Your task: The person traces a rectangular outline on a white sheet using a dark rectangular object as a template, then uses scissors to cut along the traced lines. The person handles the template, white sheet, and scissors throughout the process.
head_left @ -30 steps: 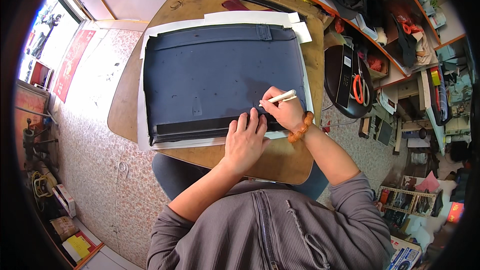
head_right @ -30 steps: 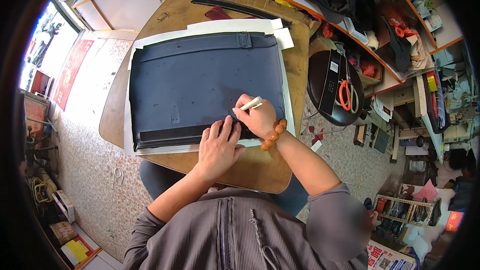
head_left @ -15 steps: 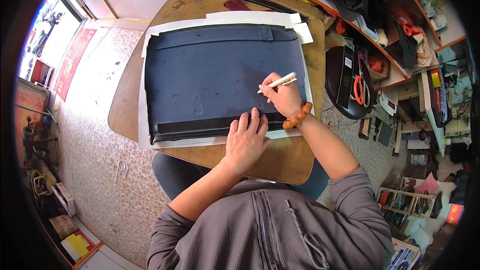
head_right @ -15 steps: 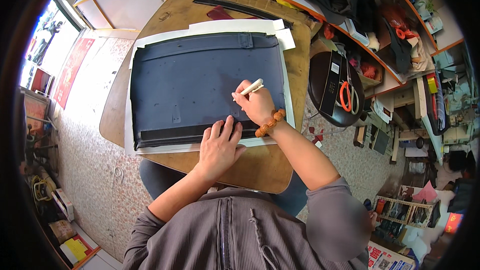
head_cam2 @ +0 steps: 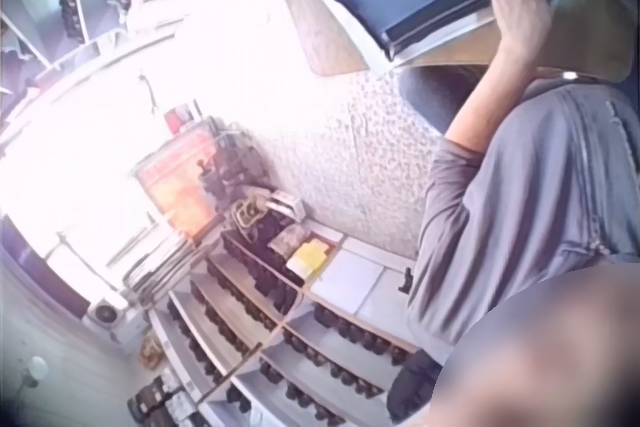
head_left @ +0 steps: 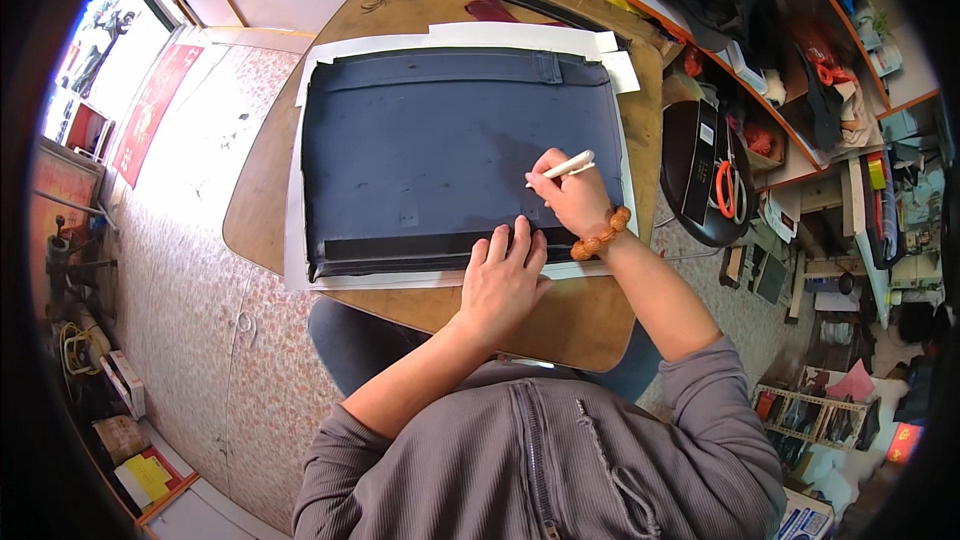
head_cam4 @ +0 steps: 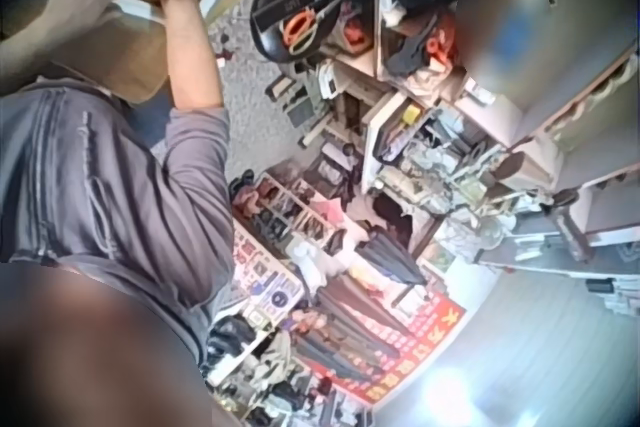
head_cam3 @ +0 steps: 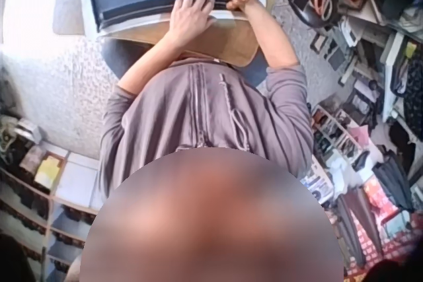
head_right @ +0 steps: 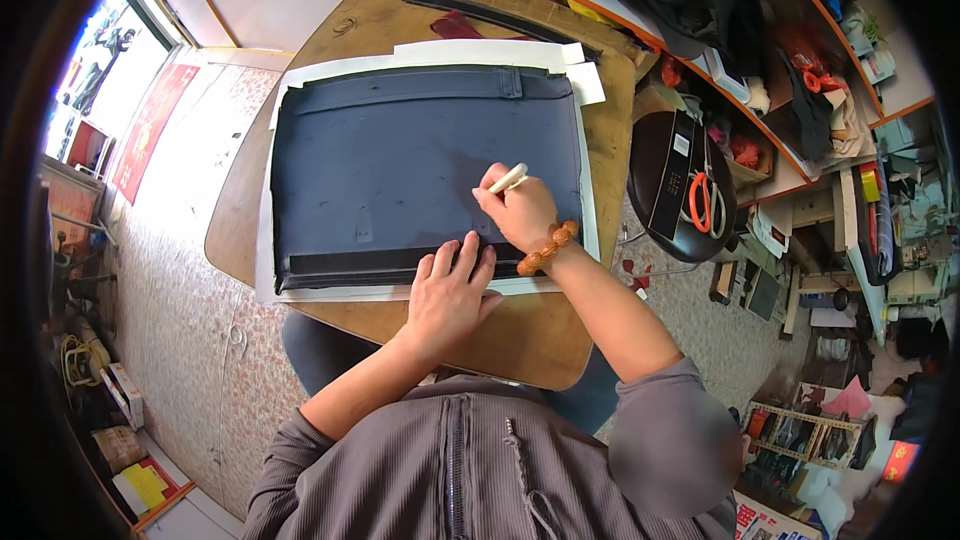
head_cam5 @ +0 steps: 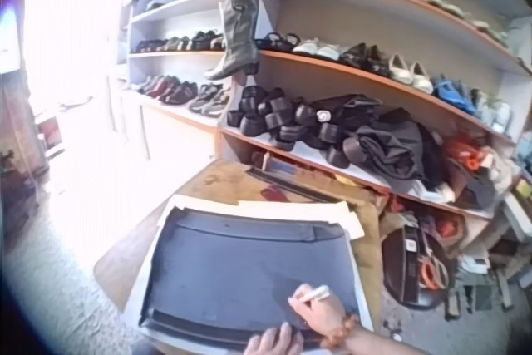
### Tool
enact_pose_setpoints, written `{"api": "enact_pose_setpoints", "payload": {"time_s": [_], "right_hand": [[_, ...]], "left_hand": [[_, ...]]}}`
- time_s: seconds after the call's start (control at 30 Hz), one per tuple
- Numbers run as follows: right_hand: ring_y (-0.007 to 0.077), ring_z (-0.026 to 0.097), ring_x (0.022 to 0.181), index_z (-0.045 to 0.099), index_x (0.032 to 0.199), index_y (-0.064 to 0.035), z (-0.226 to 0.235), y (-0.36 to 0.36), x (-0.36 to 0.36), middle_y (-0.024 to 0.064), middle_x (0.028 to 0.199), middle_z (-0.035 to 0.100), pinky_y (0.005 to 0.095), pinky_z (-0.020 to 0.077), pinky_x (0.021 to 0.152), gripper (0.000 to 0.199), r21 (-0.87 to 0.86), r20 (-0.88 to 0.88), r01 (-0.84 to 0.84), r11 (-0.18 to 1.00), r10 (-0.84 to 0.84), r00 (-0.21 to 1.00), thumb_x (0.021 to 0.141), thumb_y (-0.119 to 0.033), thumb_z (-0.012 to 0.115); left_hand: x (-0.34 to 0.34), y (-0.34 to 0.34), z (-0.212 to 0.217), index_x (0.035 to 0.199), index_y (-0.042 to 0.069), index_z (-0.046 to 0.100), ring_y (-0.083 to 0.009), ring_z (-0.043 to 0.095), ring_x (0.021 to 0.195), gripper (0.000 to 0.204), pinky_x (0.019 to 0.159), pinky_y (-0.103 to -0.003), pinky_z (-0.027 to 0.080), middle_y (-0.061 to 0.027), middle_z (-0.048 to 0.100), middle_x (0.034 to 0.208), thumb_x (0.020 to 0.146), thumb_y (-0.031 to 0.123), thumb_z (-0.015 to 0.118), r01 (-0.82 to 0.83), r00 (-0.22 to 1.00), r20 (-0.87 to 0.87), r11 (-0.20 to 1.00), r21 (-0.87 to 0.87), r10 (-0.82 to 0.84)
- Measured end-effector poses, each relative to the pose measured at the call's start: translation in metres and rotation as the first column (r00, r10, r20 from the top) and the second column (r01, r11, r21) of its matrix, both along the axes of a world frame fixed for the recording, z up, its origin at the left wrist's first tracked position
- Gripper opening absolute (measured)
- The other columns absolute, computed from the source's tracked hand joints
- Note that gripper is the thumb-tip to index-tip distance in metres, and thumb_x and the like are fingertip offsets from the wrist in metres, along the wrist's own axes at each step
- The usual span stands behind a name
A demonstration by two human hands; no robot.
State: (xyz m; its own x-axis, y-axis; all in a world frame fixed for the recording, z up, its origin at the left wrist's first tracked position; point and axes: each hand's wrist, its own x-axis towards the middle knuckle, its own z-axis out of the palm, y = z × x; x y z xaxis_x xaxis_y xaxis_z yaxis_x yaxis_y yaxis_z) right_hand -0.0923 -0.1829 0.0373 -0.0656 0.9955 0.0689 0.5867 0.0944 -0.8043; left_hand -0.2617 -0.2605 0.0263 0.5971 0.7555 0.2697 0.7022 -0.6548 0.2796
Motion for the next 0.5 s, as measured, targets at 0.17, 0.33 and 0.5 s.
{"api": "enact_pose_setpoints", "payload": {"time_s": [0.17, 0.33, 0.5], "right_hand": [[0.0087, 0.053, 0.053, 0.059, 0.081, -0.0024, 0.005, -0.001, -0.003, 0.0026, 0.064, 0.059, 0.0250, 0.0439, 0.049, 0.016, 0.024, 0.079, 0.001, 1.000, -0.003, 0.997, 0.091, -0.014, 0.064], [0.0094, 0.056, 0.053, 0.057, 0.083, -0.0034, 0.012, -0.002, -0.012, 0.0019, 0.064, 0.061, 0.0261, 0.0452, 0.048, 0.020, -0.011, -0.203, 0.055, 0.998, -0.056, 0.977, 0.094, -0.020, 0.061], [0.0112, 0.061, 0.073, 0.060, 0.107, -0.0037, -0.001, -0.012, -0.037, 0.0083, 0.091, 0.065, 0.0256, 0.0509, 0.062, 0.025, -0.089, -0.431, -0.045, 0.995, 0.003, 0.902, 0.099, -0.027, 0.057]], "left_hand": [[0.000, -0.001, 0.000, 0.124, 0.007, 0.058, -0.0302, 0.050, 0.113, 0.058, 0.089, -0.042, 0.042, -0.0143, 0.051, 0.132, 0.077, 0.038, 0.071, -0.001, 1.000, 0.001, 1.000, 0.004, 0.001], [-0.001, 0.000, -0.002, 0.123, 0.006, 0.058, -0.0295, 0.050, 0.112, 0.059, 0.088, -0.041, 0.043, -0.0141, 0.053, 0.130, 0.075, 0.038, 0.071, -0.002, 1.000, 0.018, 1.000, 0.022, 0.002], [-0.002, -0.001, -0.004, 0.125, 0.004, 0.057, -0.0308, 0.046, 0.120, 0.061, 0.095, -0.042, 0.040, -0.0171, 0.049, 0.135, 0.078, 0.041, 0.069, 0.021, 1.000, -0.003, 0.999, -0.048, -0.021]]}}
